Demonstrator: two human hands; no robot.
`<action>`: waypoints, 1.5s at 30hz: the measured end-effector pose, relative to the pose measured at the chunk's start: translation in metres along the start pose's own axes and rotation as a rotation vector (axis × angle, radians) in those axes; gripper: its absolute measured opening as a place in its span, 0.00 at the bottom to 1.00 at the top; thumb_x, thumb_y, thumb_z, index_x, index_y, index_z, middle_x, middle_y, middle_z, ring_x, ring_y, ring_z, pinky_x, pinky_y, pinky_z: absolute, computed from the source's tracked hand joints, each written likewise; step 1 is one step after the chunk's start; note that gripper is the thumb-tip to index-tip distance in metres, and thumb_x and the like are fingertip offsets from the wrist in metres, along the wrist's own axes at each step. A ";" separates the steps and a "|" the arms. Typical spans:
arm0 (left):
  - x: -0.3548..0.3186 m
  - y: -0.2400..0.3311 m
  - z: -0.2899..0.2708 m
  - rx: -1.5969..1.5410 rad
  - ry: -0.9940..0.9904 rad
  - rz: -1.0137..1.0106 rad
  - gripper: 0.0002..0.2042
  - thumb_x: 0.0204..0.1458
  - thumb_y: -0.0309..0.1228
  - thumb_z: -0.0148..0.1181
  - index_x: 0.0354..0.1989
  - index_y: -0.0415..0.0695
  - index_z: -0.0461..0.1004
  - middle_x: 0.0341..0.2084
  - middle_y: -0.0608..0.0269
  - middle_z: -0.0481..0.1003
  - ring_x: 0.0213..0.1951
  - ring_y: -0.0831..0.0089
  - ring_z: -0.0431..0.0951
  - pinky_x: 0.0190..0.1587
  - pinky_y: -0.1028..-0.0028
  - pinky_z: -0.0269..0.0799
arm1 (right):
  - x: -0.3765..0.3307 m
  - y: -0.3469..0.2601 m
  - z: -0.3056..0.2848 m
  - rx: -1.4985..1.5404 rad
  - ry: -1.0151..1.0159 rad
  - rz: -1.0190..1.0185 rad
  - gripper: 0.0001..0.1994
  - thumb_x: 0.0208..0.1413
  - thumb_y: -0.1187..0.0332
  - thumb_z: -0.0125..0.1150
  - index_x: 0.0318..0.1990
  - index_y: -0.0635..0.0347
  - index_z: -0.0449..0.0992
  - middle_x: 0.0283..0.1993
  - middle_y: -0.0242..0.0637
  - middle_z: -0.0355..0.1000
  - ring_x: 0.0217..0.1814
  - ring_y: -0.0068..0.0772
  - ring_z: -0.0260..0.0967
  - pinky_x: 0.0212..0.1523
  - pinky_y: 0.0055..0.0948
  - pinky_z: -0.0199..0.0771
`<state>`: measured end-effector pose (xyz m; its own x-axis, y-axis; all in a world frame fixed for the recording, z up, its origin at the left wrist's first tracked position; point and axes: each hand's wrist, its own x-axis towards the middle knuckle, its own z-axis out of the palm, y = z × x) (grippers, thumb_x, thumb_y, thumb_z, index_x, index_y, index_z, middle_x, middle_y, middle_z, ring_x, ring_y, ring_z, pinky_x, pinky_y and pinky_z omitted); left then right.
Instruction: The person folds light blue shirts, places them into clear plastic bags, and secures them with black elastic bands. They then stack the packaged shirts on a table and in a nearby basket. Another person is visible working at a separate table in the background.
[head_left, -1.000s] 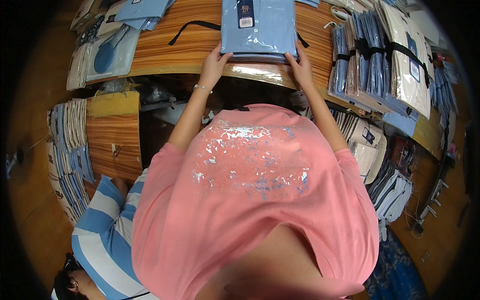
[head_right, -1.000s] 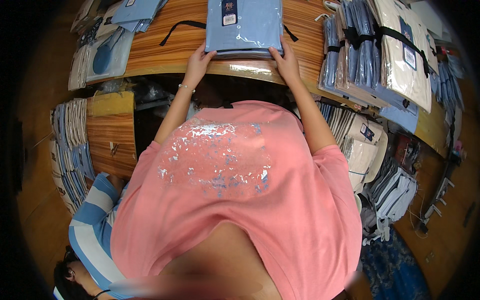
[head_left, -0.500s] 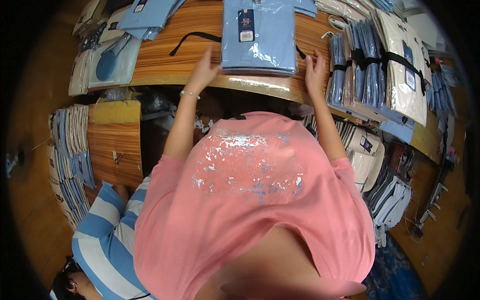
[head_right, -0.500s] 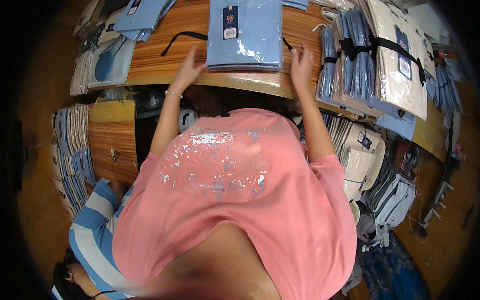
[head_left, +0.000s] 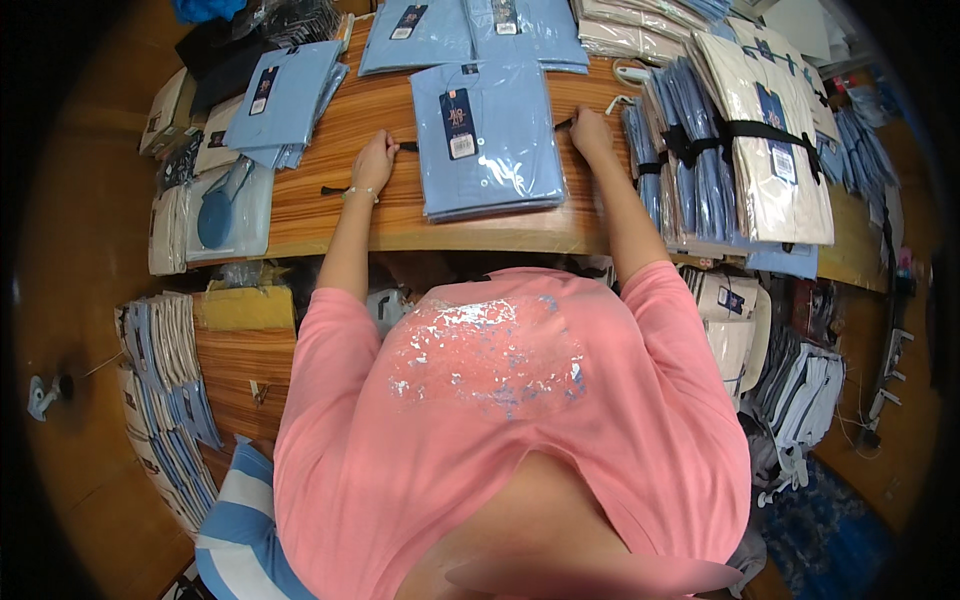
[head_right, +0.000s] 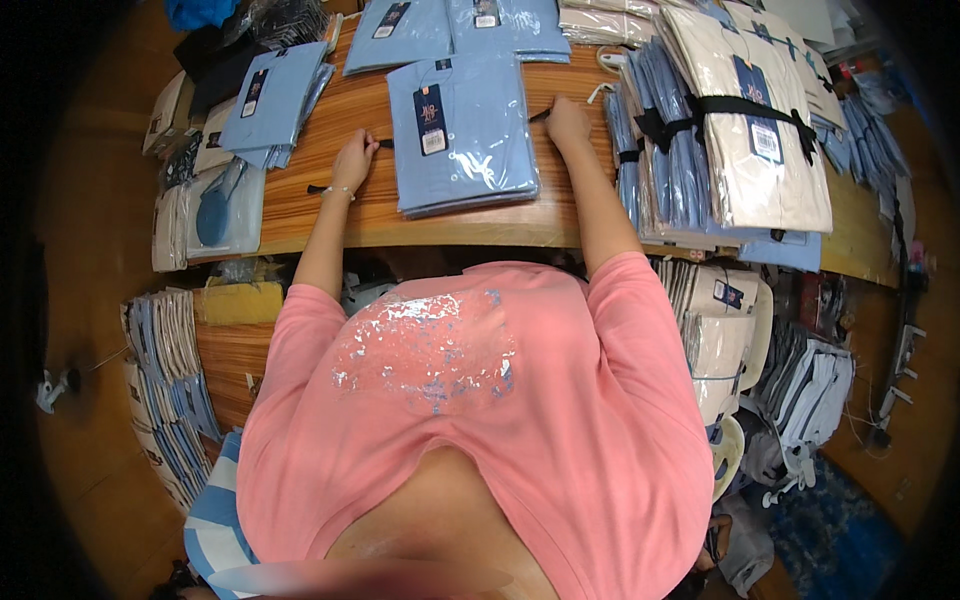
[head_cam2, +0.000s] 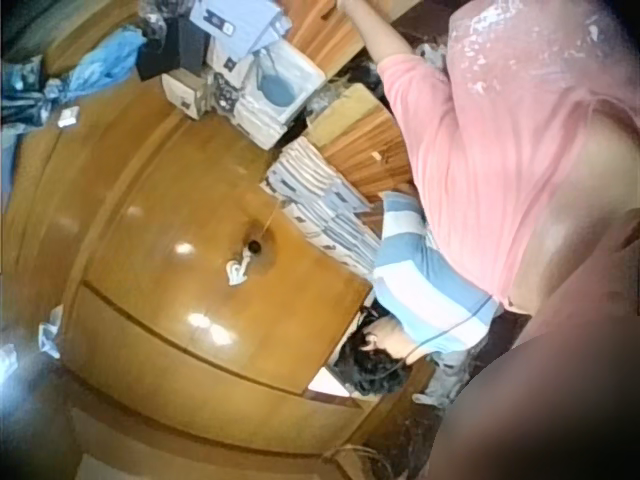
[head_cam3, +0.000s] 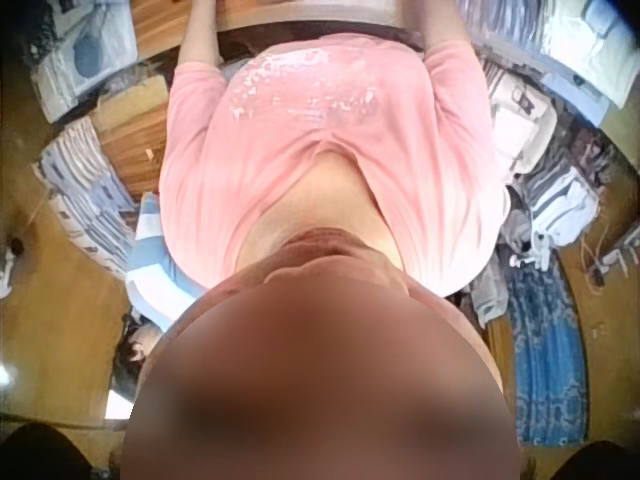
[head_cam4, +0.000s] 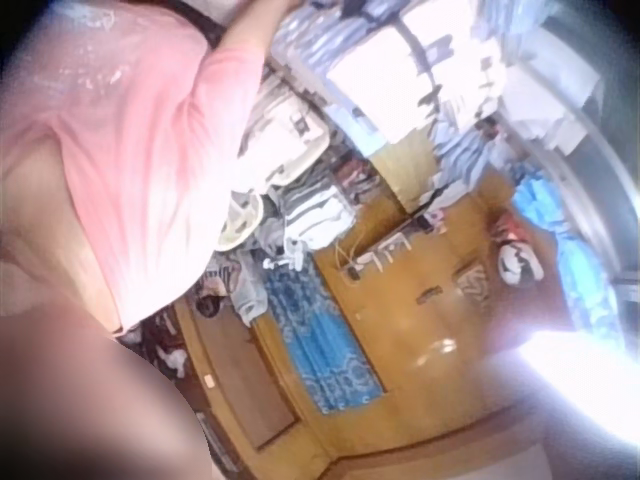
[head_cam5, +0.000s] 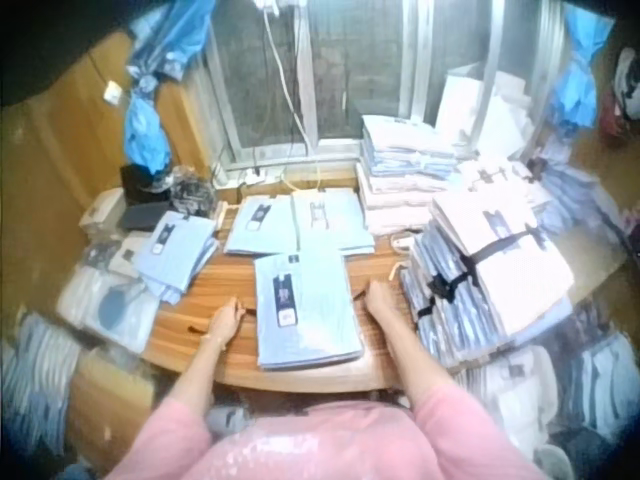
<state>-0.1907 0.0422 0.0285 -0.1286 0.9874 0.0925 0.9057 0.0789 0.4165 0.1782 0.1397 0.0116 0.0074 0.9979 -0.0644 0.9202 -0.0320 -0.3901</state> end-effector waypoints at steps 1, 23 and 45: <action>0.006 -0.008 0.000 0.038 0.009 -0.061 0.12 0.53 0.40 0.52 0.31 0.43 0.72 0.28 0.53 0.76 0.33 0.55 0.75 0.34 0.59 0.67 | 0.006 0.000 0.002 -0.013 -0.040 -0.009 0.11 0.52 0.65 0.50 0.38 0.61 0.73 0.38 0.54 0.72 0.44 0.53 0.69 0.43 0.47 0.68; 0.035 0.058 -0.054 -0.974 -0.216 -0.041 0.10 0.51 0.31 0.52 0.36 0.39 0.74 0.34 0.68 0.75 0.39 0.75 0.71 0.41 0.76 0.64 | -0.027 -0.099 -0.117 -0.076 -0.158 -0.146 0.13 0.50 0.60 0.52 0.34 0.60 0.75 0.35 0.48 0.73 0.39 0.50 0.70 0.39 0.44 0.70; 0.026 0.144 0.030 -0.248 -0.134 0.421 0.16 0.46 0.36 0.53 0.41 0.40 0.68 0.37 0.51 0.68 0.40 0.53 0.69 0.42 0.57 0.64 | -0.049 -0.140 -0.054 0.466 -0.034 -0.572 0.08 0.50 0.69 0.51 0.27 0.64 0.72 0.31 0.46 0.68 0.38 0.50 0.63 0.39 0.43 0.62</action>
<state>-0.0514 0.0831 0.0638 0.2953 0.9366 0.1884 0.7421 -0.3491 0.5722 0.0701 0.0984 0.1194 -0.4433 0.8635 0.2404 0.5149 0.4648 -0.7203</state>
